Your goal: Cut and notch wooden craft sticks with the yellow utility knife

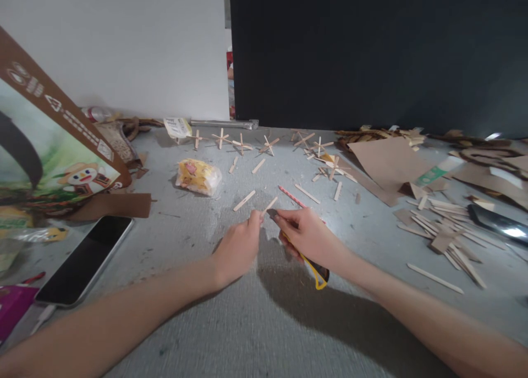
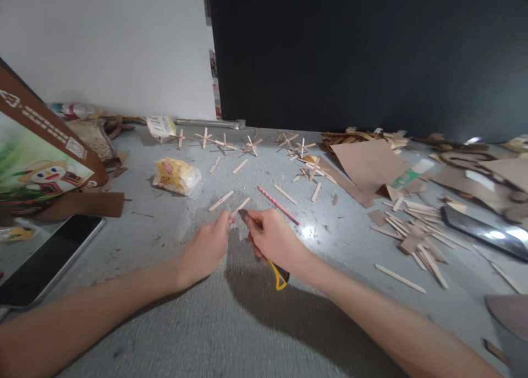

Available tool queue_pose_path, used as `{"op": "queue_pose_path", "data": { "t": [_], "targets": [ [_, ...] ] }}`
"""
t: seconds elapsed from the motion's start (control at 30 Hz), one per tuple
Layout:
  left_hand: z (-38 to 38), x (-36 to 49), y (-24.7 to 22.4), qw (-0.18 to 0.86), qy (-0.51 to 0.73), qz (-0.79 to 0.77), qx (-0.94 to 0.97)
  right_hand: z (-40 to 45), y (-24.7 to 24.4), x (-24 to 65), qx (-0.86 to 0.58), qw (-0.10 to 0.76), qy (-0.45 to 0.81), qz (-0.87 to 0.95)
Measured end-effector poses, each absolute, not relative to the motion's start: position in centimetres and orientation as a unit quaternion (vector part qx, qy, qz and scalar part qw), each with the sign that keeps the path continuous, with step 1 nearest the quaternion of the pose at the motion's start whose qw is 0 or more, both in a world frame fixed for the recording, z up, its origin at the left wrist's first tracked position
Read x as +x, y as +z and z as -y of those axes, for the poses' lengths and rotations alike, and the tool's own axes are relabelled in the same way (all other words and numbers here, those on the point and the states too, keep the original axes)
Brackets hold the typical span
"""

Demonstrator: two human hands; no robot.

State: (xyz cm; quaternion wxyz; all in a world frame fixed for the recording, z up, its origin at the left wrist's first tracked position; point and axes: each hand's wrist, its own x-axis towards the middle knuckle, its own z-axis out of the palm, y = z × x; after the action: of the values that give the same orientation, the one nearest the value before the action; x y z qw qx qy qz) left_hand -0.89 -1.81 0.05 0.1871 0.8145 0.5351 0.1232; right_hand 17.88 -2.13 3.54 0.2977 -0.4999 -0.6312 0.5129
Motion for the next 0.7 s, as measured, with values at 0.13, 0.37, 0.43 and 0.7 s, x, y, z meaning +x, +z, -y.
{"op": "queue_pose_path", "data": {
  "t": [0.13, 0.37, 0.43, 0.7],
  "targets": [
    [1.87, -0.82, 0.01, 0.18, 0.113, -0.541, 0.814, 2.04, 3.56, 17.84, -0.5, 0.299, 0.541, 0.607],
    [1.84, -0.95, -0.45, 0.169, 0.119, -0.528, 0.824, 1.95, 3.83, 17.8, -0.493, 0.299, 0.569, 0.586],
    [1.79, -0.98, -0.52, 0.176, 0.123, -0.529, 0.821, 1.89, 3.82, 17.81, -0.491, 0.296, 0.577, 0.581],
    [1.88, -0.92, -0.32, 0.185, 0.121, -0.534, 0.816, 1.84, 4.39, 17.74, -0.502, 0.284, 0.62, 0.532]
  ]
}}
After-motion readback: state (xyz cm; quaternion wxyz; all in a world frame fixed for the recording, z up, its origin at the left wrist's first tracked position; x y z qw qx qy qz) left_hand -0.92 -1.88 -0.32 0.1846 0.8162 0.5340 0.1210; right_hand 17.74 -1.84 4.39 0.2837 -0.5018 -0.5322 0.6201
